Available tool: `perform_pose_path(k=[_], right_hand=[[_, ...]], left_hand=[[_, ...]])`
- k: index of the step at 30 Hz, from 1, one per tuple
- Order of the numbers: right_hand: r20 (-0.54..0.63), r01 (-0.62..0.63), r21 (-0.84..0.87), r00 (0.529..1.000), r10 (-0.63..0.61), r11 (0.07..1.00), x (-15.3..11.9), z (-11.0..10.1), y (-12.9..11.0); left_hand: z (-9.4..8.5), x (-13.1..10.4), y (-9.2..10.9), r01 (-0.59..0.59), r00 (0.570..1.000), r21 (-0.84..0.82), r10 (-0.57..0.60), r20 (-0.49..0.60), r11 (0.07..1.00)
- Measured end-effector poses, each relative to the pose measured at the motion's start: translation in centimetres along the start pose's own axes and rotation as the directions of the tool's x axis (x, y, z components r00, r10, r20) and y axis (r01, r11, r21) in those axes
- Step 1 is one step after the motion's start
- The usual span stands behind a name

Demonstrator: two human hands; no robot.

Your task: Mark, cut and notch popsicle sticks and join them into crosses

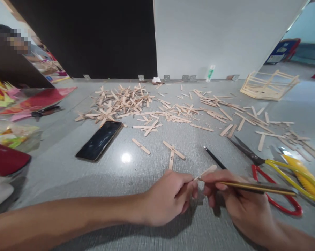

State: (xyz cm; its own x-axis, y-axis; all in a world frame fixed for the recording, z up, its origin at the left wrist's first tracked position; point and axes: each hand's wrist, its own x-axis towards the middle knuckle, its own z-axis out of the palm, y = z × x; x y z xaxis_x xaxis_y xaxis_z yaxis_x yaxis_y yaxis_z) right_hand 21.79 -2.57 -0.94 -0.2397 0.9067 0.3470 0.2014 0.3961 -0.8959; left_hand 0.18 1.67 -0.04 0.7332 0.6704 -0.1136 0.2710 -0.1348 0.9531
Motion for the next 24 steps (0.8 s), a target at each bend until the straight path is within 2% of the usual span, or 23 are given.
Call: perform_pose_path(k=[3,5,8,13,16,21,24], right_hand=[[-0.006,0.088,-0.211,0.996,-0.091,0.974,-0.5,-0.6,0.1],[-0.056,0.105,-0.271,0.991,-0.125,0.957,-0.8,-0.7,0.1],[-0.153,0.020,-0.236,0.986,-0.058,0.972,-1.1,-0.4,-0.2],[-0.173,-0.116,-0.192,0.981,0.082,0.975,-1.1,-0.3,-0.7],[-0.139,-0.130,-0.141,0.984,0.111,0.981,-0.9,-0.3,-0.8],[-0.180,-0.148,0.019,0.972,0.149,0.989,-1.2,0.0,-0.4],[-0.119,-0.134,-0.079,0.985,0.124,0.988,-1.5,-0.3,0.1]], left_hand=[[0.1,0.0,0.0,0.024,0.999,-0.018,-0.024,-0.021,1.000],[0.1,0.1,0.0,0.030,0.999,-0.026,-0.031,-0.032,0.999],[0.1,0.1,0.1,0.031,0.998,-0.039,-0.032,-0.045,0.999],[0.0,0.1,0.4,0.037,0.996,-0.080,-0.043,-0.074,0.996],[0.1,0.0,0.4,0.061,0.994,-0.116,-0.070,-0.079,0.991],[0.4,-0.1,0.2,0.106,0.991,-0.181,-0.118,-0.061,0.978],[0.4,-0.2,0.2,0.105,0.992,-0.203,-0.119,-0.053,0.974]])
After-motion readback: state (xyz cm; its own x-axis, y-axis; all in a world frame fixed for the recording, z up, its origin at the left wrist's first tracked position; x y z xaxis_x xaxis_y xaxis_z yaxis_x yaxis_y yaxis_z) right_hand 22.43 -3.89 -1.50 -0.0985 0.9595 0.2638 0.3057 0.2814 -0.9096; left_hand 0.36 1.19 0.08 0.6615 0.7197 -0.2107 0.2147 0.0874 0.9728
